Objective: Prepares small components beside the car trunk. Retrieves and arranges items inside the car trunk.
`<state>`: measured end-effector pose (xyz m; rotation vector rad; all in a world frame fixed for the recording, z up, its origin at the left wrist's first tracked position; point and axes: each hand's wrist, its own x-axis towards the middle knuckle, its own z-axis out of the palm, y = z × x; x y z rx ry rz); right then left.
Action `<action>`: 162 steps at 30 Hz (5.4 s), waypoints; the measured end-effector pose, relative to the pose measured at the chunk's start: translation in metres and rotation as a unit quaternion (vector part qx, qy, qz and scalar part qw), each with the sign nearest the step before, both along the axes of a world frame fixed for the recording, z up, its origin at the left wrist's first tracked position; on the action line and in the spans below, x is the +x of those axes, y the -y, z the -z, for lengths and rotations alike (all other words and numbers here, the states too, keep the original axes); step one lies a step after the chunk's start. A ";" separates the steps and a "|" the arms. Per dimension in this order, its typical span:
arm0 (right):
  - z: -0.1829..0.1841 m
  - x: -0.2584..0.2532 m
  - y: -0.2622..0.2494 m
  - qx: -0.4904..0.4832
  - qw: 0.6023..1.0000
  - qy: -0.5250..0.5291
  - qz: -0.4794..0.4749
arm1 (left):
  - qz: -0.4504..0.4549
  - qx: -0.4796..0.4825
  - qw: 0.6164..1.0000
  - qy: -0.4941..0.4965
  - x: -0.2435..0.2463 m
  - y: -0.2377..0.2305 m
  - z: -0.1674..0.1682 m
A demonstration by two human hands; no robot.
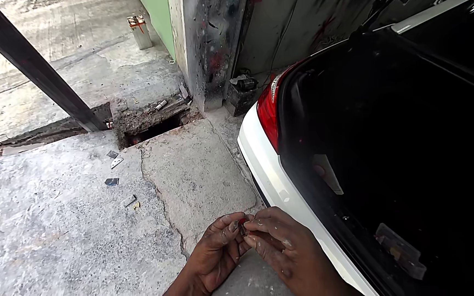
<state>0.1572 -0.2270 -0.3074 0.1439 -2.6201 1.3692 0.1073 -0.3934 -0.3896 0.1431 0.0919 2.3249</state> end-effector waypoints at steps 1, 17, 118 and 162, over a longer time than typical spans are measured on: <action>0.000 0.000 0.000 -0.004 1.000 0.005 0.001 | 0.001 0.003 1.000 0.000 0.000 -0.001 0.000; 0.001 -0.001 0.000 -0.021 1.000 0.020 0.001 | 0.014 0.004 1.000 0.011 -0.001 -0.003 0.001; -0.001 -0.001 -0.022 -0.192 0.961 0.188 0.068 | -0.019 -0.311 0.945 -0.097 -0.004 -0.012 -0.012; 0.007 0.029 -0.061 -0.403 0.865 0.234 0.187 | 0.046 -0.082 0.995 -0.021 -0.021 -0.020 0.001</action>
